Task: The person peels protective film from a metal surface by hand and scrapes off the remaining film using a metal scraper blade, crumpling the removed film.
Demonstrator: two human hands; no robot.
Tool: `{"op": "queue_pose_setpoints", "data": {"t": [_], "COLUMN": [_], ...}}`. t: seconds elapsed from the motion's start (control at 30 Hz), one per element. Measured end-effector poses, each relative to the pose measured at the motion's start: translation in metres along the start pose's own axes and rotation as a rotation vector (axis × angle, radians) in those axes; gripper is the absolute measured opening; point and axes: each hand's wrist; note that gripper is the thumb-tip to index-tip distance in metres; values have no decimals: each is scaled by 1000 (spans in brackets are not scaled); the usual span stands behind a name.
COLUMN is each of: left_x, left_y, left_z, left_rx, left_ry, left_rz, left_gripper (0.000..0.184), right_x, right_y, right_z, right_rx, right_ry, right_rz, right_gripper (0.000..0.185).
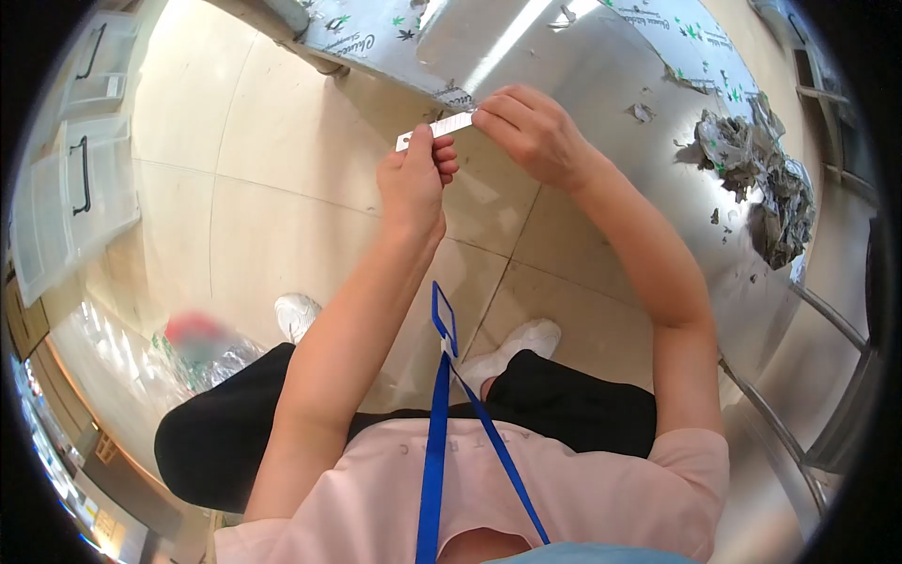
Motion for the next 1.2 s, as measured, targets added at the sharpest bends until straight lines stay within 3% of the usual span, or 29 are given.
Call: {"op": "queue_pose_setpoints", "data": {"t": [0.5, 0.7, 0.77, 1.07, 1.2], "left_x": [-14, -13, -10, 18, 15], "left_y": [3, -14, -10, 2, 5], "left_z": [-16, -23, -20, -3, -3], "left_rx": [-100, 108, 149, 110, 82], "left_ry": [88, -51, -87, -5, 2], "left_rz": [-82, 123, 66, 115, 112], "left_gripper": [26, 24, 23, 24, 25], "right_x": [11, 9, 8, 17, 14], "right_y": [7, 6, 2, -5, -3], "right_z": [-14, -12, -6, 5, 3], "right_rx": [-16, -37, -35, -33, -23], "right_ry": [63, 16, 11, 285, 283], "right_rz": [18, 32, 46, -101, -102], "right_gripper": [13, 15, 15, 9, 8]}}
Point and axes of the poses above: each hand's wrist, its own z-axis away from the middle knuckle, its own y-axis out of the palm, x = y × z, and after that the axes turned 4 degrees about z, right-handed
